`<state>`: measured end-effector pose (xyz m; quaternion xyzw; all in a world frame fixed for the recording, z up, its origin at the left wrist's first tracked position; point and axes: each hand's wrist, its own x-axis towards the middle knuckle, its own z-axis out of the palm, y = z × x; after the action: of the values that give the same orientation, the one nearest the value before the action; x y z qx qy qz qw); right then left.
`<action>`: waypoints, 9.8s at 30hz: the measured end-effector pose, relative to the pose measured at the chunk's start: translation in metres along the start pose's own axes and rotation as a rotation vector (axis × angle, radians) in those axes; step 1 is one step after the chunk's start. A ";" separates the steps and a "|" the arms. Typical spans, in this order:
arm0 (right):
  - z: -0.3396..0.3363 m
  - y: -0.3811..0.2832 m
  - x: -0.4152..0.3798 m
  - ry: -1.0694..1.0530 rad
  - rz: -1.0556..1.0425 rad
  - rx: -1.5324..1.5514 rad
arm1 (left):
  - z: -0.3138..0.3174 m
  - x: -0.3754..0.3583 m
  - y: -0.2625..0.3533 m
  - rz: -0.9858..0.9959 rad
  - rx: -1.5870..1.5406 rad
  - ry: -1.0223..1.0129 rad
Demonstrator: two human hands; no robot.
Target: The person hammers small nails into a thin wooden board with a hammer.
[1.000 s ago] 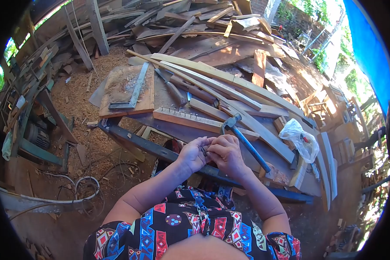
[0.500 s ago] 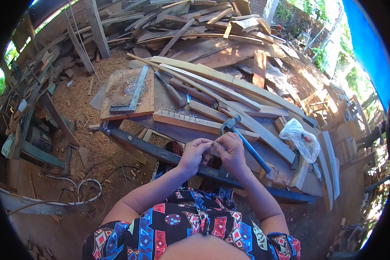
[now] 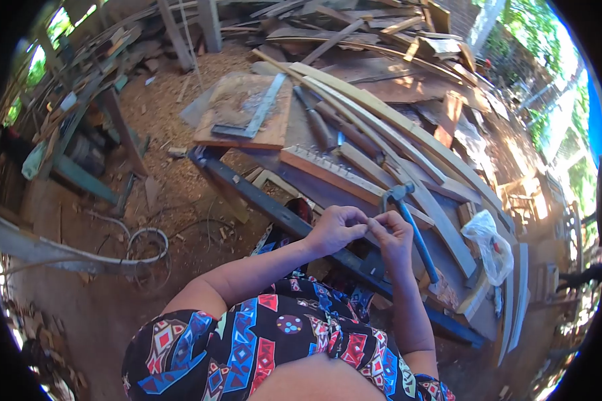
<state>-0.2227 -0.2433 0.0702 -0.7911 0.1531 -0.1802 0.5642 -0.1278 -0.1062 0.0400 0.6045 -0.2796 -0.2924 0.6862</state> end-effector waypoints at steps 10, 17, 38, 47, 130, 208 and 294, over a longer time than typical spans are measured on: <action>0.007 0.001 -0.001 0.013 0.036 0.260 | 0.003 -0.004 0.009 0.217 0.296 0.081; 0.004 -0.007 0.002 0.025 -0.084 -0.063 | 0.000 0.000 0.003 0.386 0.431 0.082; -0.049 0.026 0.000 0.230 0.079 -0.741 | -0.031 0.073 -0.031 0.280 0.383 0.445; -0.051 0.039 0.000 0.240 0.036 -0.785 | -0.028 0.075 -0.041 0.426 0.590 0.488; -0.015 -0.057 0.060 -0.006 0.136 0.148 | -0.033 0.078 -0.057 0.529 0.614 0.495; 0.011 -0.027 0.005 0.157 -0.490 -0.657 | 0.004 0.014 0.015 -0.449 -0.948 0.004; -0.074 0.043 -0.008 0.311 -0.015 -0.765 | -0.010 0.080 -0.024 0.394 0.852 0.377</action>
<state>-0.2658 -0.3154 0.0511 -0.9082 0.2867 -0.2319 0.1979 -0.0680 -0.1606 0.0169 0.8090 -0.3540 0.0968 0.4592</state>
